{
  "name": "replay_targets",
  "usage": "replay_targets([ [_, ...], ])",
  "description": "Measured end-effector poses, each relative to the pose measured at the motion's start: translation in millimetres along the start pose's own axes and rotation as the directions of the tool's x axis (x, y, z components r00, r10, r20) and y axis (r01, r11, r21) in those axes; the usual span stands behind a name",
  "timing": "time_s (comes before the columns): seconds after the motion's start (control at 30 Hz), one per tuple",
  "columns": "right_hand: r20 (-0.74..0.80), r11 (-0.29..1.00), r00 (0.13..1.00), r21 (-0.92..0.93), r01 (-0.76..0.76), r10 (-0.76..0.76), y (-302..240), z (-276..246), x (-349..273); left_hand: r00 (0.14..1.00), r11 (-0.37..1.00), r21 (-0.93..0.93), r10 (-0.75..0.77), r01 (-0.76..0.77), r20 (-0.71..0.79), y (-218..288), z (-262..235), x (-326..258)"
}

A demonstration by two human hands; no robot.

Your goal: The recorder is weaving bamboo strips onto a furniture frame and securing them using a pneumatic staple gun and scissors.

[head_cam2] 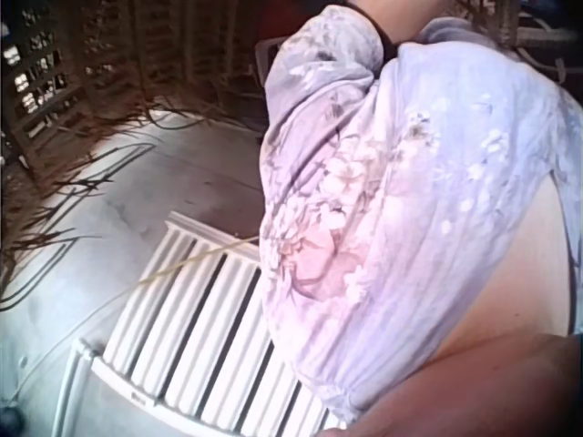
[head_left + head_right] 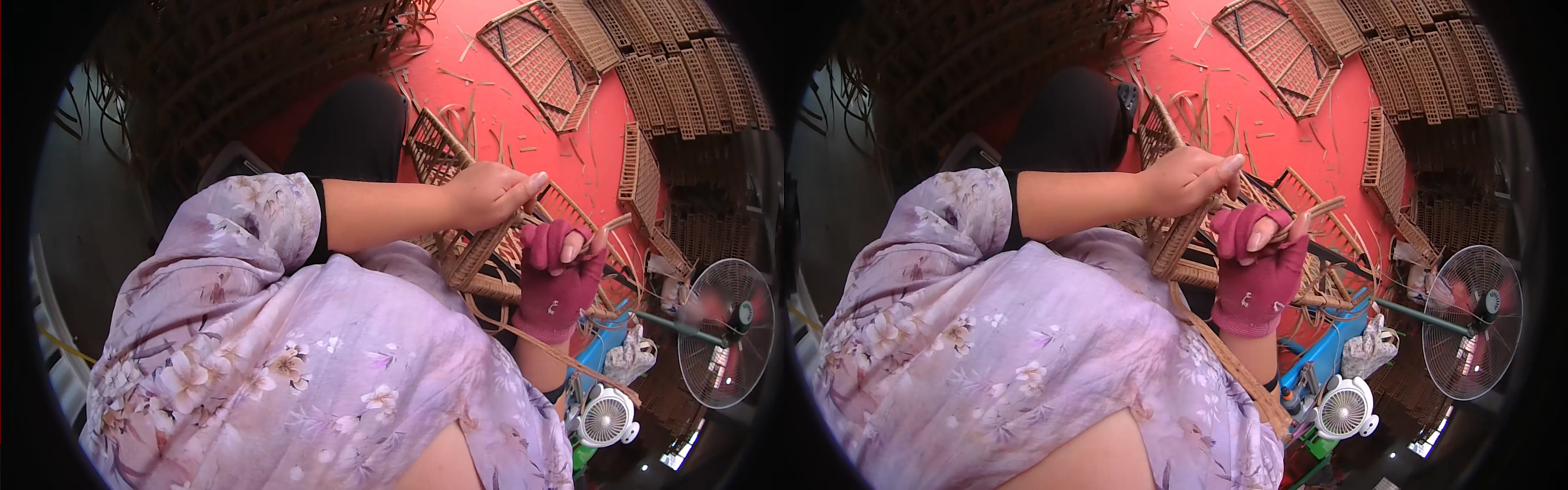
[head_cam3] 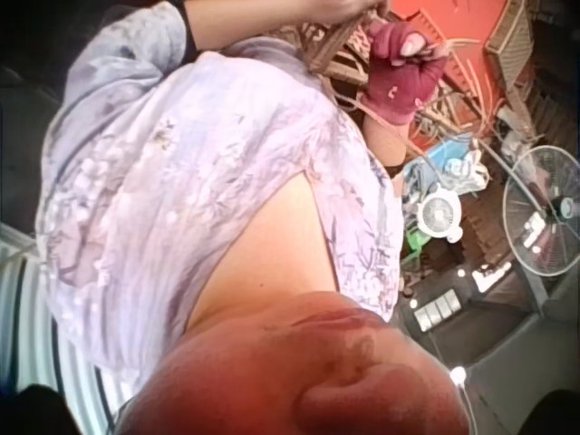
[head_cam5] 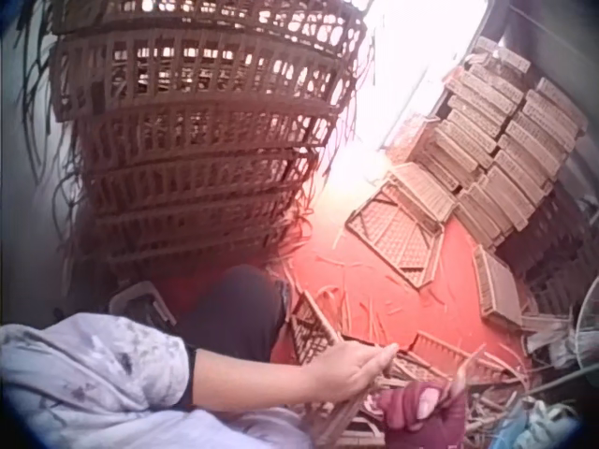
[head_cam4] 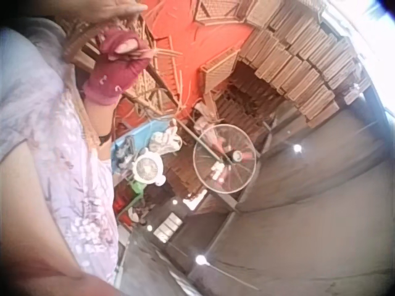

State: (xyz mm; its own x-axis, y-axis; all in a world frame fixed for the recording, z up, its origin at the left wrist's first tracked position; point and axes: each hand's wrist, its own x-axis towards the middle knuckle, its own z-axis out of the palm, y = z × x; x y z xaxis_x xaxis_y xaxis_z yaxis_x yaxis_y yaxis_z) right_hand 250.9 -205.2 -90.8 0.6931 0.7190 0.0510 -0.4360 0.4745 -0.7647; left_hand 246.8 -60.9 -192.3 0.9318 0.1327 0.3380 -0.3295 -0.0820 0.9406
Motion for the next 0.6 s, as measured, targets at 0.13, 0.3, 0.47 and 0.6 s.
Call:
replay_targets([
  [0.13,-0.065,0.988,0.990,0.098,-0.122,0.129,1,2,5,0.996,1.000,0.004,0.012,-0.011,-0.087,1,4,-2],
  [0.3,-0.115,0.986,0.981,0.079,-0.146,0.155,1,4,2,0.993,0.997,0.036,0.078,-0.075,-0.087,1,3,-5],
  [0.47,-0.068,0.990,0.988,0.047,-0.134,0.137,0,3,4,0.905,0.929,0.111,0.368,-0.352,-0.214,5,11,-6],
  [0.6,-0.077,0.988,0.986,-0.015,-0.151,0.149,1,5,3,0.871,0.943,0.172,0.330,-0.285,-0.364,12,27,-10],
])
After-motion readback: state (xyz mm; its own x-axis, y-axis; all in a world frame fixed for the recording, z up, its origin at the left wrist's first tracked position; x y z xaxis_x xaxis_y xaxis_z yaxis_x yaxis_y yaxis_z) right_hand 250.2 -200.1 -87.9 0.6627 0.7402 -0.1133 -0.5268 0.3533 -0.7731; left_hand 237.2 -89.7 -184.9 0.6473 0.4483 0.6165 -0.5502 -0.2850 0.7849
